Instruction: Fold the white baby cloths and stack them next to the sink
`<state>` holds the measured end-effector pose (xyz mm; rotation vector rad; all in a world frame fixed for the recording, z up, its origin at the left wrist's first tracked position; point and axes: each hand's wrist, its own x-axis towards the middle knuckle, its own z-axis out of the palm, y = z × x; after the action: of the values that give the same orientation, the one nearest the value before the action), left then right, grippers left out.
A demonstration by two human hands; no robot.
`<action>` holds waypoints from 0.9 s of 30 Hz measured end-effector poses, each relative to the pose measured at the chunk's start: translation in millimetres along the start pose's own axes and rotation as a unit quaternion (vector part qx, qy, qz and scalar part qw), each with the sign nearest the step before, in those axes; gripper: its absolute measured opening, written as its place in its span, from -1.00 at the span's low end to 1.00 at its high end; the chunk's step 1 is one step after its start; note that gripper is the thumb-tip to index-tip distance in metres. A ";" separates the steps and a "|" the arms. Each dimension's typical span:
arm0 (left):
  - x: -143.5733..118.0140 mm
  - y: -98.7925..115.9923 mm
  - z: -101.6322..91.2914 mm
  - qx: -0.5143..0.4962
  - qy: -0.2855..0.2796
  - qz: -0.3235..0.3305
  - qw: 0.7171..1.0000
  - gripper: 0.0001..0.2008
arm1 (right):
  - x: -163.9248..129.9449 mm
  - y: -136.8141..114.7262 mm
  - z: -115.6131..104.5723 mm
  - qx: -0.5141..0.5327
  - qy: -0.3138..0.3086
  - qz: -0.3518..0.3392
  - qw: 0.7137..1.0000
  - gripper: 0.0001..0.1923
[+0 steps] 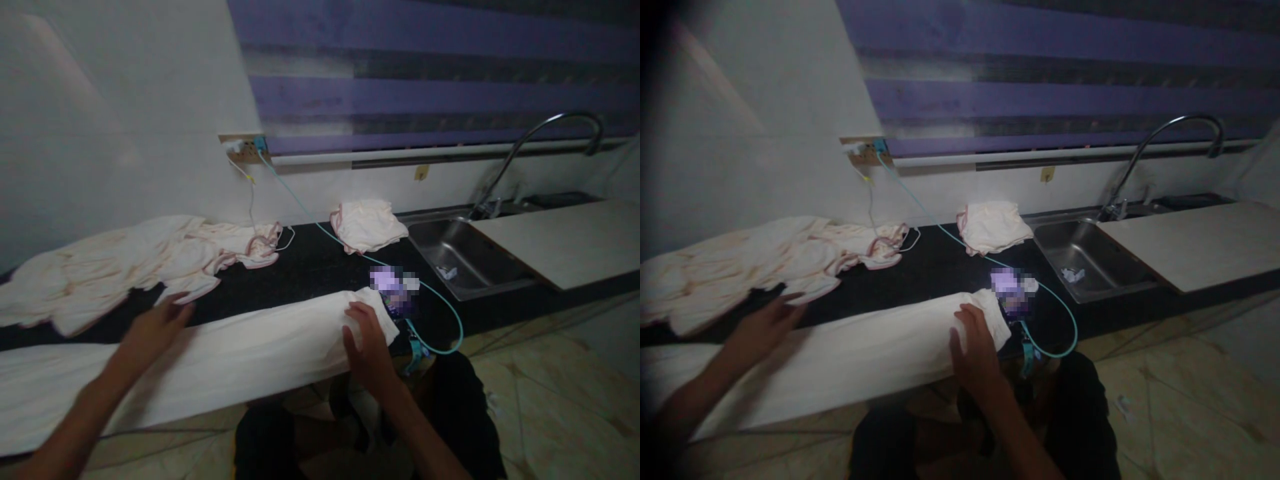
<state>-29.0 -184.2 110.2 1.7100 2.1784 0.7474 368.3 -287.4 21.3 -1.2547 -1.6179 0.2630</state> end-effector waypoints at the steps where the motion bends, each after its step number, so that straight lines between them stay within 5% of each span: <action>1: -3.1 22.0 19.0 -0.008 -0.049 0.044 0.998 -0.32 | -6.9 -1.3 -9.9 0.011 0.017 0.020 1.000 -0.71; 5: -30.3 137.7 107.4 -0.079 -0.217 0.169 0.958 -0.31 | -38.9 1.8 -47.0 0.026 0.046 0.198 0.979 -0.69; 8: -52.5 210.0 161.7 -0.131 -0.264 0.190 0.937 -0.34 | -54.3 15.1 -63.8 0.067 0.020 0.317 0.946 -0.53; 10: -64.3 237.3 187.7 -0.156 -0.273 0.182 0.932 -0.34 | -58.0 26.1 -68.0 0.097 -0.001 0.357 0.929 -0.45; 14: -85.0 253.4 220.2 -0.151 -0.278 0.151 0.937 -0.38 | -55.7 42.2 -63.7 0.178 -0.039 0.419 0.889 -0.31; 18: -103.1 254.3 235.4 -0.099 -0.218 0.104 0.965 -0.49 | -51.2 45.5 -54.1 0.249 -0.071 0.462 0.848 -0.30; 22: -114.8 260.3 240.4 -0.010 -0.161 0.066 0.985 -0.43 | -50.4 42.9 -47.6 0.234 -0.010 0.460 0.856 -0.45; 27: -125.2 263.7 236.8 -0.014 -0.155 0.046 0.987 -0.67 | -51.2 40.8 -46.1 0.230 0.057 0.412 0.880 -0.57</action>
<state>340.7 -205.8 46.1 1.7871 1.8827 0.4915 425.9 -329.4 -15.4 -1.4697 -0.7600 1.0171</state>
